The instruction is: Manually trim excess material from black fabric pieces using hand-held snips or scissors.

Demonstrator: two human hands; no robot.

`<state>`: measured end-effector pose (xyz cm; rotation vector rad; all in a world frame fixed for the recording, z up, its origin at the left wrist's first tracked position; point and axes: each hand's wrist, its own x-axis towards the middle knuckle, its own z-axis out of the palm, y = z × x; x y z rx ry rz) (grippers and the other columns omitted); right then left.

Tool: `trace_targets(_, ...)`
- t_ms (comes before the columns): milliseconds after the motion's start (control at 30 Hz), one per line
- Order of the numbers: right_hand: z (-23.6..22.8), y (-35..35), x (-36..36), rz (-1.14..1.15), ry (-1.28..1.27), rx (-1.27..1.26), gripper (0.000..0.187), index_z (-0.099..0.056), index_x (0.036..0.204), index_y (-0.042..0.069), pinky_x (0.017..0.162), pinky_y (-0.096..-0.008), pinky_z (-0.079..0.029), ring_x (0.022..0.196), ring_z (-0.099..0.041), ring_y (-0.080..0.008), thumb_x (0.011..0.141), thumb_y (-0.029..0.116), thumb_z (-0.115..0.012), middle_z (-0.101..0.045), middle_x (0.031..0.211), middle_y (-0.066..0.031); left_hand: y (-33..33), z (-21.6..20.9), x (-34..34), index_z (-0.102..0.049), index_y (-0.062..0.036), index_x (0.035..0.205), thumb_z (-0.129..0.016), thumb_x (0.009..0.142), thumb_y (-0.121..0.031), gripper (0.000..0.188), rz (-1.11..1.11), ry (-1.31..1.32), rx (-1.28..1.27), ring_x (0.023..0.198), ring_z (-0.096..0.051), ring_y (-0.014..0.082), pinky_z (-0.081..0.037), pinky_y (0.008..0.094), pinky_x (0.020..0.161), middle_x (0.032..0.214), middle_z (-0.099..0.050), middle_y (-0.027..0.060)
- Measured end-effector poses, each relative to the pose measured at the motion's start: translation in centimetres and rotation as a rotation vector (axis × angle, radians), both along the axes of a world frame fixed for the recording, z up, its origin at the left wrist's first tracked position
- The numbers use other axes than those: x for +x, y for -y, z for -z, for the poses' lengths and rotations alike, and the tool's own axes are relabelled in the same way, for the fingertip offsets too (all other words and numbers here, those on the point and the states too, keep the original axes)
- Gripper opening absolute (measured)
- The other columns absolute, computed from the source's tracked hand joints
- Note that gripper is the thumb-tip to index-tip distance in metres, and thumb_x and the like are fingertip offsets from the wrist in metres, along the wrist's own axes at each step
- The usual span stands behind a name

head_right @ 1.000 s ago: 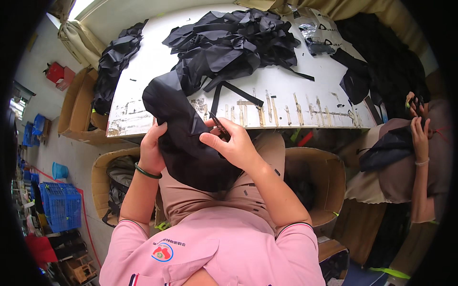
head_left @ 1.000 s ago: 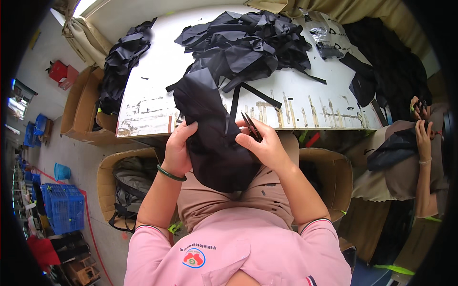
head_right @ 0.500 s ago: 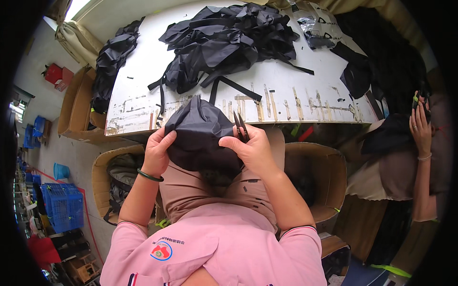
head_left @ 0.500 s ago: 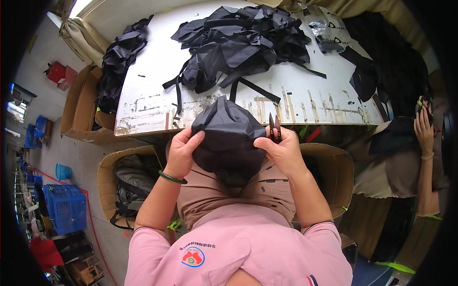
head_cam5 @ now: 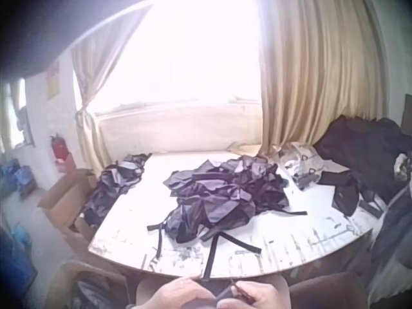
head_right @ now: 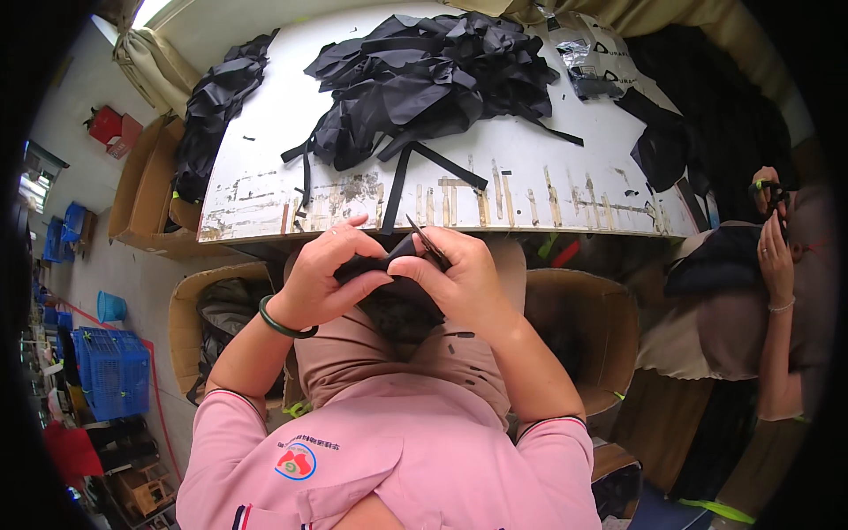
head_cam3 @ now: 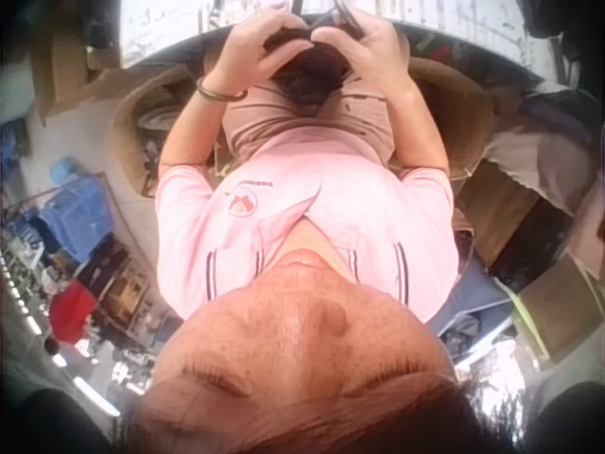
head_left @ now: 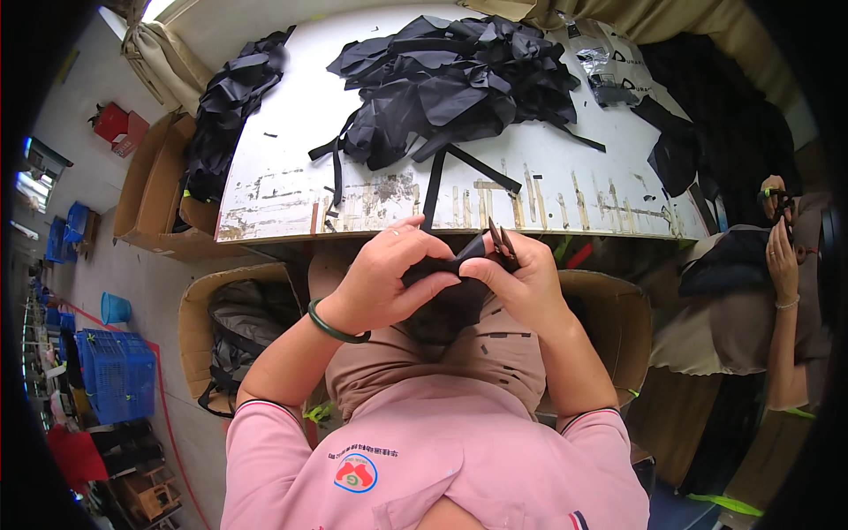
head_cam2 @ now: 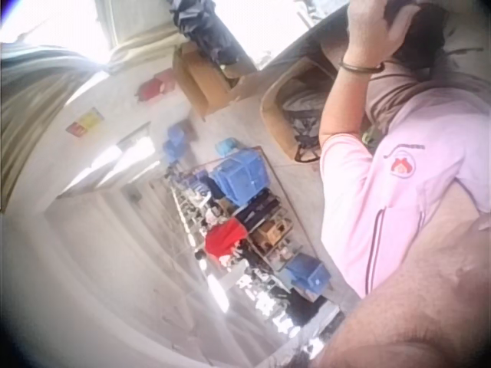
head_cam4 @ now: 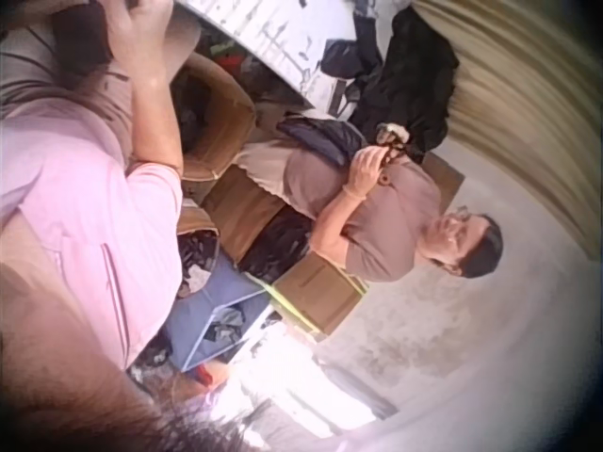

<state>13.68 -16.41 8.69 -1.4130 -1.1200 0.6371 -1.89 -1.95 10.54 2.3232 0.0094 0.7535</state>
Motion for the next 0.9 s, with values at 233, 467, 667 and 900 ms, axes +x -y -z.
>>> trace_targets(233, -0.2, 0.5, -0.3, 0.032, -0.078, -0.096, 0.025, -0.057, 0.078, 0.002, 0.051, -0.0222, -0.031, 0.059, -0.035, -0.0043, 0.079, 0.017, -0.077, -0.044, 0.063, 0.0041, -0.3, 0.8, 0.2, -0.063, -0.0013, 0.091, -0.076, 0.078, -0.009, 0.02, -0.008, -0.098, -0.304, 0.067, -0.06, 0.0187, -0.048, 0.0278, 0.062, 0.076, -0.063, 0.0089)
trace_targets(467, -0.3, 0.8, -0.3, 0.021, -0.432, -0.082, 0.021, -0.06, 0.083, 0.001, 0.054, -0.0184, -0.034, 0.061, -0.042, -0.0004, 0.079, 0.013, -0.077, -0.051, 0.068, 0.0063, -0.7, 0.6, 0.0, -0.064, -0.0011, 0.088, -0.077, 0.076, -0.013, 0.022, 0.137, -0.158, -0.259, 0.064, -0.057, 0.02, -0.045, 0.0292, 0.06, 0.073, -0.059, 0.0092)
trace_targets(667, -0.8, 1.5, 0.9, 0.172, -0.08, 0.063, 0.022, -0.063, 0.093, 0.005, 0.058, -0.0163, -0.037, 0.074, -0.052, -0.0018, 0.079, 0.015, -0.077, -0.064, 0.088, 0.0031, -1.2, 0.3, -0.4, -0.064, -0.0013, 0.085, -0.075, 0.078, -0.01, 0.016, 0.129, -0.296, -0.429, 0.066, -0.054, 0.0147, -0.044, 0.0277, 0.061, 0.071, -0.058, 0.0064)
trace_targets(900, -3.9, 0.2, 1.6, -0.192, 0.421, -0.041, 0.022, -0.063, 0.092, 0.001, 0.061, -0.027, -0.043, 0.07, -0.057, -0.0177, 0.074, 0.006, -0.076, -0.062, 0.086, -0.0083, -1.3, -1.0, -0.2, -0.064, -0.0006, 0.086, -0.074, 0.078, -0.01, 0.016, 0.252, -0.325, -0.321, 0.066, -0.054, 0.0174, -0.044, 0.0275, 0.062, 0.072, -0.058, 0.0061)
